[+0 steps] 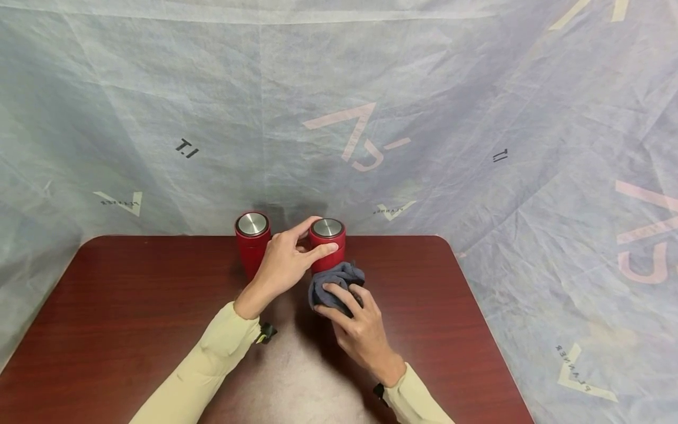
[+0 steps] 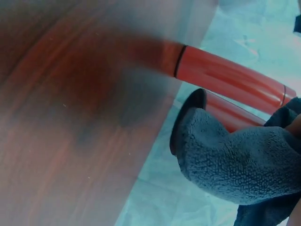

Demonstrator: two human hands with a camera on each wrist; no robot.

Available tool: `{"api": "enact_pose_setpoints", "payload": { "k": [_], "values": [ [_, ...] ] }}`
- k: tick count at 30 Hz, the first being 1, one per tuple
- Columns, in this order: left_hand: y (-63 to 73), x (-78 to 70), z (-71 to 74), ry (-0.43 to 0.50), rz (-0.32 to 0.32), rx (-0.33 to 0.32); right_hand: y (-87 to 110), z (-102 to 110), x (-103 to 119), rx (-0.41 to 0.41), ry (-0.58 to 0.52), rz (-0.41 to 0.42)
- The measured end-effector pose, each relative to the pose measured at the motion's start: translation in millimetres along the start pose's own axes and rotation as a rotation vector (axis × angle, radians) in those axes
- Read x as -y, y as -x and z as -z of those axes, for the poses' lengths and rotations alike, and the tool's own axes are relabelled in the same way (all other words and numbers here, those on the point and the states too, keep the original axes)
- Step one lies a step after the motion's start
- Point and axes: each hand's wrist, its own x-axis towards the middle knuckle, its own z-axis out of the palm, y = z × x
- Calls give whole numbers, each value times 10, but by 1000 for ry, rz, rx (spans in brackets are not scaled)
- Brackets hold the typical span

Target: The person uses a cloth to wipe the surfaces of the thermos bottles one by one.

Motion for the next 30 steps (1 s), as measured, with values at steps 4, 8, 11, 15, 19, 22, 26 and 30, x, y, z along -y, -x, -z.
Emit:
{"api": "enact_pose_setpoints", "payload": {
  "k": [4,8,11,15,19,22,26,30],
  "values": [
    [11,13,-1,8,0,-8,-53,40,-30,-32,-20,-14],
    [33,14,-3,3,1,-1,-83,81,-65,-49,-35,-33],
    [46,21,-11,2,-1,1,-99,106,-90,-71,-45,-45],
    [60,35,-23,-1,-3,3,-128,129,-113,-104,-72,-59],
    [77,49,-23,-4,-13,16,-165,147,-125,-129,-108,-71],
    [87,63,-26,0,-31,26,-187,169,-134,-142,-136,-95],
    [105,75,-19,2,-45,18,-209,193,-159,-150,-193,-123],
    [121,92,-10,19,-54,9,-232,201,-201,-162,-250,-140]
  ]
}}
